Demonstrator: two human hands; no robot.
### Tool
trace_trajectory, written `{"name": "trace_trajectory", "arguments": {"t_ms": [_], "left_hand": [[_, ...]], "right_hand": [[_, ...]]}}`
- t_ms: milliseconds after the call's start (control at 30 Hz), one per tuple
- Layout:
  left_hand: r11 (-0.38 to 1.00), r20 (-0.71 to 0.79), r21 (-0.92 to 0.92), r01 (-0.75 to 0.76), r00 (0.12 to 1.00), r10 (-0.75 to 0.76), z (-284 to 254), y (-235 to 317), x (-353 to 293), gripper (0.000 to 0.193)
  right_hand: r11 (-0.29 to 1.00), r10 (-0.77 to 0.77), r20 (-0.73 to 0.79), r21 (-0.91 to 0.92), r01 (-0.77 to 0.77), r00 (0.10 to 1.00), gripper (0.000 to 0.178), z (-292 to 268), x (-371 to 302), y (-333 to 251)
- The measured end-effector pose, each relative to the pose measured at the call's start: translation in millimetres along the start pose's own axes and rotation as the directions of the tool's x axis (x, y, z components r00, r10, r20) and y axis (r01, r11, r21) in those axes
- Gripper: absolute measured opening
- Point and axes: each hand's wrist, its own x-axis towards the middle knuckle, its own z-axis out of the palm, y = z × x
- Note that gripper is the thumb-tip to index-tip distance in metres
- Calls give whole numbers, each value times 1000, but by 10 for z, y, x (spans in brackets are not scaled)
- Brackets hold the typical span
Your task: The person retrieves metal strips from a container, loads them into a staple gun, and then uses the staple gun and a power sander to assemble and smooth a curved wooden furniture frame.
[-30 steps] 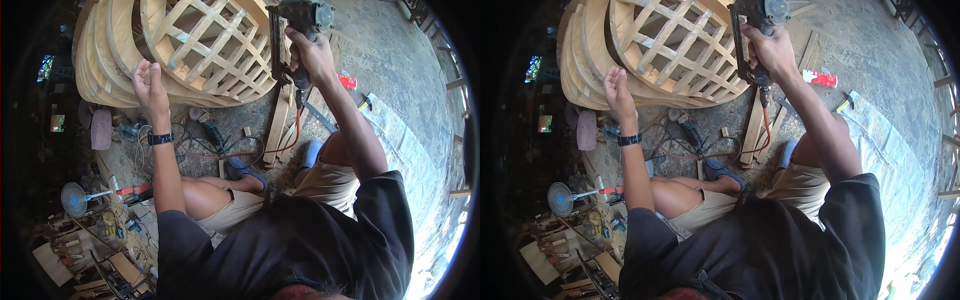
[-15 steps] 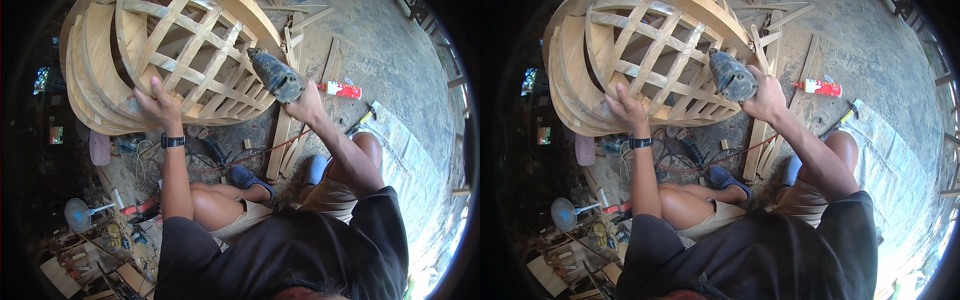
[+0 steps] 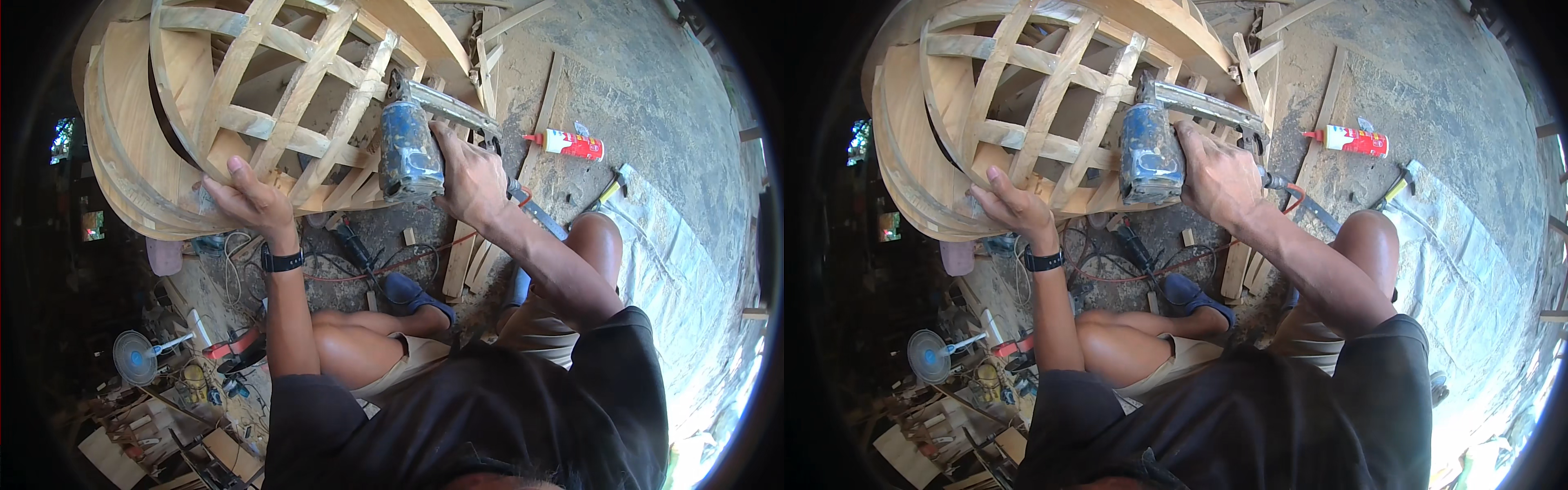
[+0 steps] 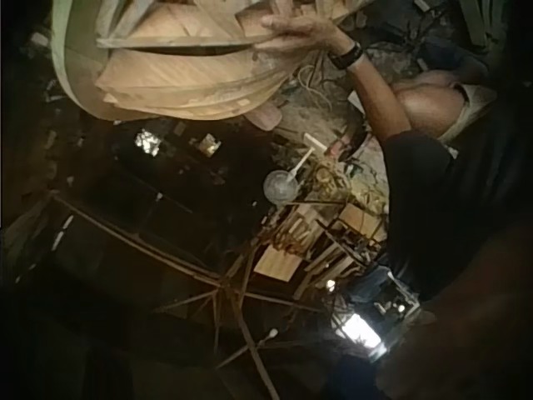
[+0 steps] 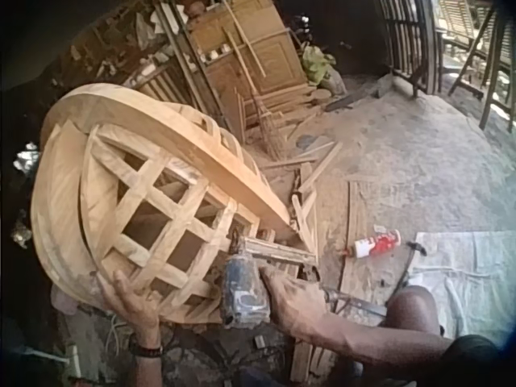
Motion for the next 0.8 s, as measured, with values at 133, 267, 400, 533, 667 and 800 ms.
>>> {"name": "trace_trajectory", "arguments": {"t_ms": [133, 267, 400, 533, 667, 800], "left_hand": [[999, -30, -34, -32, 999, 31, 3, -19, 8, 53], [994, -73, -46, -98, 993, 95, 18, -65, 23, 44], [1000, 11, -8, -6, 1000, 6, -22, -33, 8, 64], [1000, 12, 19, -3, 1000, 3, -16, 21, 0, 63], [993, -50, -38, -110, 993, 108, 8, -37, 14, 47], [994, -36, -19, -107, 994, 106, -21, -56, 2, 47]], "right_hand": [[999, -14, 72, -43, 17, 997, 65, -51, 42, -56], [994, 78, 121, -89, -68, 990, 67, -4, 66, -43], [984, 90, 111, -164, -72, 990, 61, 4, 99, -55], [981, 25, 48, -194, -15, 999, 53, 42, 112, -10], [966, -144, -54, -226, 129, 988, 50, 118, 126, 32], [950, -198, -89, -263, 169, 976, 51, 147, 134, 42]]}}
